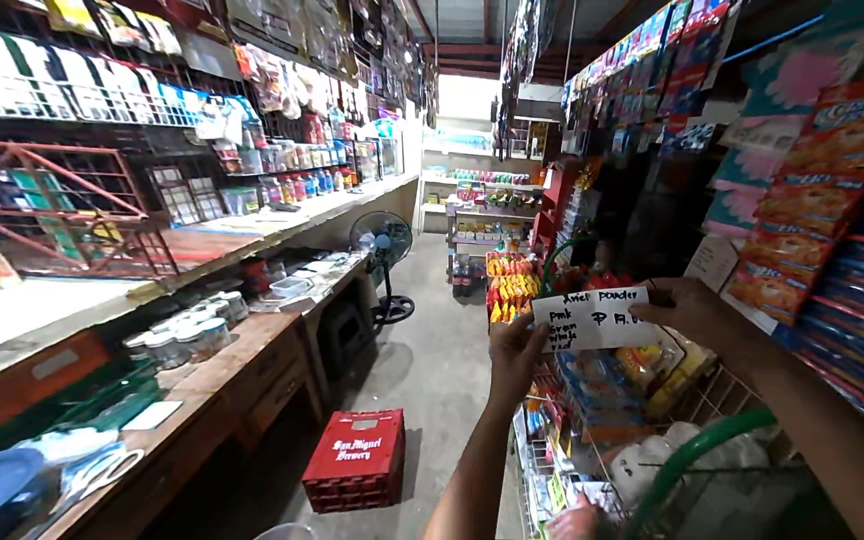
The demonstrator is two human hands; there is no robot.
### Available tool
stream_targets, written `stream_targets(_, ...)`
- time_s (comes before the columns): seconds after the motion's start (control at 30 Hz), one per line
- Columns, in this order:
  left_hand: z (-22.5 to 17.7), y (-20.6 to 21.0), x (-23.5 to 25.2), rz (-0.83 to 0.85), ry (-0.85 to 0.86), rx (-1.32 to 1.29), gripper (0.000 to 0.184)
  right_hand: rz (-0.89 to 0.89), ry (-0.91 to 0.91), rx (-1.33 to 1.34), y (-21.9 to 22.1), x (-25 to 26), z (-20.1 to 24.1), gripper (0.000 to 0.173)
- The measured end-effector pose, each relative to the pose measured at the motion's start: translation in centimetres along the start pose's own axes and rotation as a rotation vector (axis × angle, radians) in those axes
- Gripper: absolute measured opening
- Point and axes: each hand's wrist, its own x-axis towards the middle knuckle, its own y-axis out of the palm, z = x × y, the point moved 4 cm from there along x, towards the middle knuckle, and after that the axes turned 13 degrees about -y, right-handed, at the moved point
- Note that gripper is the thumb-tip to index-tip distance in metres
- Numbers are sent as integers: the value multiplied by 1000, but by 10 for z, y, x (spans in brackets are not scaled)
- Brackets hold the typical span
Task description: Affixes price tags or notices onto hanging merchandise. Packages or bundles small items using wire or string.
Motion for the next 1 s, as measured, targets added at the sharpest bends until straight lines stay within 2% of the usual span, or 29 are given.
stream_targets(0.23, -39, 45, -31, 23, 217, 44, 26, -118, -54, -107, -43, -54, 56, 20)
stream_targets(0.37, -42, 76, -52, 86, 243, -29, 24, -225, -147, -135, -66, -96, 64, 21)
stream_targets(0.57, -37, 117, -86, 188, 213, -51, 16, -359, -129, 5, -83, -157, 58, 18)
stream_targets(0.7, -25, 137, -108, 245, 119, -16, 13, -420, -98, 115, -87, -195, 40, 17)
stream_targets(0.87, -5, 153, -137, 287, -43, 56, 18, -414, 38, 160, -85, -236, 25, 20)
stream_targets(1.0, 7, 159, -158, 283, -95, 84, 25, -427, 130, 189, -80, -265, 23, 18)
